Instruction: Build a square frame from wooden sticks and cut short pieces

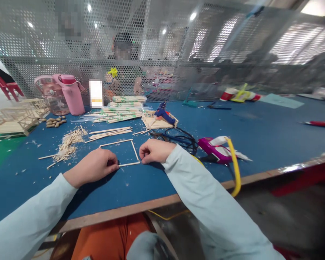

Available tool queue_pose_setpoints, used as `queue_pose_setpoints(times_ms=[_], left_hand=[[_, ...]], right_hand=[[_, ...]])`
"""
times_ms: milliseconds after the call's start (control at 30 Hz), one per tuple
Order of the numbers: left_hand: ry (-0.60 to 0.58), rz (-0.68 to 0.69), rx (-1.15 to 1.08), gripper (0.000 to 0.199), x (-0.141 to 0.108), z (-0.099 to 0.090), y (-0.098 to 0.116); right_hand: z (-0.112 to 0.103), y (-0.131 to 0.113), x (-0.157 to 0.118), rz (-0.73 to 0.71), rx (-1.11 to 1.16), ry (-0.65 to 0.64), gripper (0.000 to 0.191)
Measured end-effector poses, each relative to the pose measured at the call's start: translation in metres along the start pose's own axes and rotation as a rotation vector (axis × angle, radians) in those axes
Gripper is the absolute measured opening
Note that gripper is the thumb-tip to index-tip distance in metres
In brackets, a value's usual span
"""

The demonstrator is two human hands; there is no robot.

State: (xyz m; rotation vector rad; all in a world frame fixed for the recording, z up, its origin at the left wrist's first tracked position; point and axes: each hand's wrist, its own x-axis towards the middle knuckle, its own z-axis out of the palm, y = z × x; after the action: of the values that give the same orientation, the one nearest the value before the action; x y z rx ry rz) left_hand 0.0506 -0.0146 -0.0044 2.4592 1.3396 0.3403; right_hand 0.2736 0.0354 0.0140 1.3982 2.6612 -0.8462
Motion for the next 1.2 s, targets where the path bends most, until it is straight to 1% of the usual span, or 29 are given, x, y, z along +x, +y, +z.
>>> queue_pose_setpoints(times_ms=[200, 367, 467, 533, 667, 800, 933, 1000, 1033, 1100, 1167, 1200], left_hand=[[-0.062, -0.008, -0.006, 0.022, -0.001, -0.003, 0.001], [-0.114, -0.009, -0.001, 0.023, -0.002, -0.005, 0.0], [-0.071, 0.001, 0.027, 0.021, -0.002, -0.004, -0.001], [-0.045, 0.024, 0.043, 0.021, -0.001, -0.003, -0.002], [-0.073, 0.056, 0.069, 0.024, 0.0, -0.002, -0.002], [-0.082, 0.044, 0.089, 0.025, 0.0, -0.004, 0.0], [-0.075, 0.058, 0.096, 0.025, -0.001, -0.004, 0.0], [-0.063, 0.062, 0.107, 0.024, -0.001, -0.004, 0.0], [-0.058, 0.066, 0.111, 0.024, -0.001, -0.004, 0.0], [-0.049, 0.071, 0.121, 0.023, -0.002, -0.003, 0.0], [-0.043, 0.058, 0.138, 0.023, -0.002, -0.003, 0.001], [-0.038, 0.046, 0.152, 0.022, -0.002, -0.003, 0.002]], right_hand=[[0.003, -0.005, 0.003, -0.031, -0.014, 0.026, 0.007], [0.005, -0.013, -0.001, -0.057, -0.164, 0.042, 0.007], [0.01, -0.016, -0.003, -0.063, -0.27, 0.06, 0.011], [0.015, -0.016, -0.005, -0.064, -0.299, 0.096, 0.013], [0.026, -0.014, -0.013, -0.073, -0.324, 0.185, 0.014], [0.038, -0.018, -0.018, -0.044, -0.434, 0.252, 0.02], [0.042, -0.02, -0.015, 0.0, -0.476, 0.263, 0.017], [0.04, -0.016, -0.013, 0.001, -0.397, 0.279, 0.013], [0.038, -0.012, -0.013, 0.002, -0.31, 0.293, 0.012], [0.035, -0.004, -0.012, 0.045, -0.04, 0.333, 0.013], [0.034, 0.004, -0.012, 0.129, 0.252, 0.39, 0.012], [0.034, 0.007, -0.012, 0.169, 0.353, 0.423, 0.011]])
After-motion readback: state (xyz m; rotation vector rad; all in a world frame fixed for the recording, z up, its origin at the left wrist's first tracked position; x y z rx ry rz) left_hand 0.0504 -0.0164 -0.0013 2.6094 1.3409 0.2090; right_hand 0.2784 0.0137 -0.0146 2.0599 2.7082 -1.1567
